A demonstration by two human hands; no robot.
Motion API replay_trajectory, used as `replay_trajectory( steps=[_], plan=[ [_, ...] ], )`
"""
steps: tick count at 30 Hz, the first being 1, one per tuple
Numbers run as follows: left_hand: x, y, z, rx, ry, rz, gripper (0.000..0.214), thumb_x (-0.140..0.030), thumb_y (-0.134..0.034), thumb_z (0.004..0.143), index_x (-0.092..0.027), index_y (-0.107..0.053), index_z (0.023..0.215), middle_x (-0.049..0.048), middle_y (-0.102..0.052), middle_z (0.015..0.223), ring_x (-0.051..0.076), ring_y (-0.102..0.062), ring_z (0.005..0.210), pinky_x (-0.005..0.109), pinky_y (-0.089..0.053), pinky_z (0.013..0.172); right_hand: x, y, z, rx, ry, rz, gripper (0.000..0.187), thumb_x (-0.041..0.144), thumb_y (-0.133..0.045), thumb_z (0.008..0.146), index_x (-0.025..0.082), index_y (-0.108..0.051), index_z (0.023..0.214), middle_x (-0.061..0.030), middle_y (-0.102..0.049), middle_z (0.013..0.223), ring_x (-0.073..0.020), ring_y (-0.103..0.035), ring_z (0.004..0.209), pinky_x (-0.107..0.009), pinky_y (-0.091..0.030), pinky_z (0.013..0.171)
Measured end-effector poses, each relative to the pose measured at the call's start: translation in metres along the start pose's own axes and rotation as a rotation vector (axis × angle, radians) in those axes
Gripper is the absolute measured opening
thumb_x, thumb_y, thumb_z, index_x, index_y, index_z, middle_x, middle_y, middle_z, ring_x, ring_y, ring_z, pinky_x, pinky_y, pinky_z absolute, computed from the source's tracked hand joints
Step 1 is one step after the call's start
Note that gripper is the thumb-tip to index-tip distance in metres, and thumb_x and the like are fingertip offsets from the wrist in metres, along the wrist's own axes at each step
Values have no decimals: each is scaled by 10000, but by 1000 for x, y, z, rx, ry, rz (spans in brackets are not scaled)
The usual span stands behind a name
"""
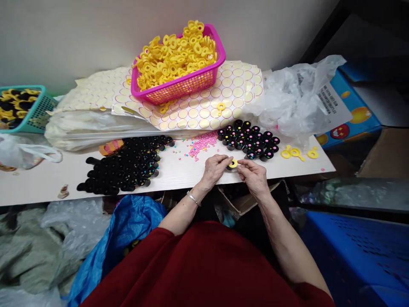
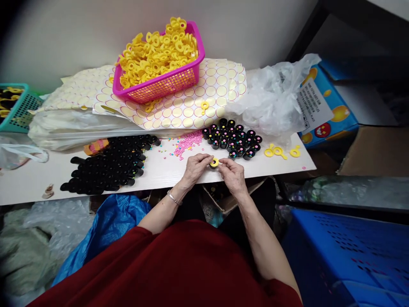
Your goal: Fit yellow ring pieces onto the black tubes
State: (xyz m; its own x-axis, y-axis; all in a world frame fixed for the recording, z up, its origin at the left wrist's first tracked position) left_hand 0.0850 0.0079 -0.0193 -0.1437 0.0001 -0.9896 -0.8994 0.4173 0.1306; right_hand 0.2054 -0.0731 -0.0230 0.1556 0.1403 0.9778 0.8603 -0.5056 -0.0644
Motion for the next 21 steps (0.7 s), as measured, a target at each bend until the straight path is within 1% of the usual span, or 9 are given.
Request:
replay_trajectory(
  steps=[3, 6, 10, 12, 15, 18, 21],
  plan=[
    [1, -2, 2, 10, -10, 36, 160, -299, -633, 746, -184, -721, 679, 10, -628, 664, 124, -570, 709, 245, -435, 708, -3, -3, 1, 15, -16, -6, 284, 350, -665, 636, 152, -635, 836, 66, -480, 513, -48, -360, 414, -187, -263, 386],
    [1, -2, 4, -8, -11, 40, 133, -218, -615, 744, -177, -721, 673, 10, -616, 660, 117, -561, 683, 245, -429, 687, -4, -5, 2, 11, -17, -8, 289, 361, -664, 632, 153, -636, 832, 65, -485, 517, -47, -359, 409, -186, -263, 381],
    [-2, -1, 4, -17, -45, 61, 129, -184, -617, 737, -178, -712, 650, 7, -612, 649, 115, -558, 669, 248, -433, 676, -5, -8, 5, -9, -11, -28, 306, 442, -672, 663, 155, -634, 763, 71, -439, 457, -56, -339, 392, -199, -248, 370],
    [-3, -2, 4, -22, -48, 66, 118, -182, -625, 732, -181, -709, 648, 5, -617, 654, 115, -564, 673, 248, -440, 682, -6, -10, 8, -16, -5, -63, 357, 517, -640, 701, 160, -616, 693, 70, -407, 421, -61, -327, 380, -208, -243, 364],
    [-2, -4, 4, -31, -36, 44, 112, -192, -626, 731, -173, -701, 649, 3, -623, 657, 111, -567, 669, 248, -443, 687, -9, -12, 13, -33, -6, -110, 427, 582, -609, 715, 165, -583, 626, 71, -373, 394, -61, -306, 363, -214, -228, 348],
    [3, -8, 5, -57, 10, -1, 138, -239, -630, 732, -157, -684, 635, -2, -613, 638, 103, -550, 640, 245, -433, 667, -11, -15, 15, -51, -31, -123, 419, 575, -617, 709, 158, -604, 672, 75, -375, 390, -60, -315, 348, -206, -222, 330],
    [9, -12, 4, -106, 81, -65, 174, -287, -644, 713, -147, -661, 611, -6, -603, 637, 96, -533, 629, 233, -412, 626, -11, -18, 14, -54, -111, -73, 384, 543, -615, 715, 159, -604, 712, 74, -405, 387, -65, -351, 321, -194, -235, 305]
  ],
)
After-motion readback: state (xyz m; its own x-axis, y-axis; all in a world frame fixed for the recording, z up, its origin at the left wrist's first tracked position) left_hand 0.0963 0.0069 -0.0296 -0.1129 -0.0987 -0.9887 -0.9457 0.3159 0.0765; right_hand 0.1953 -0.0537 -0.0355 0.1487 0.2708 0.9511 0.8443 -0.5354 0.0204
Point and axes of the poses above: each hand's wrist, its own z-axis towards the middle knuckle, its own y-axis out of the back of the hand, x = y × z, the point moved 3 cm from there along z, towards the middle knuckle
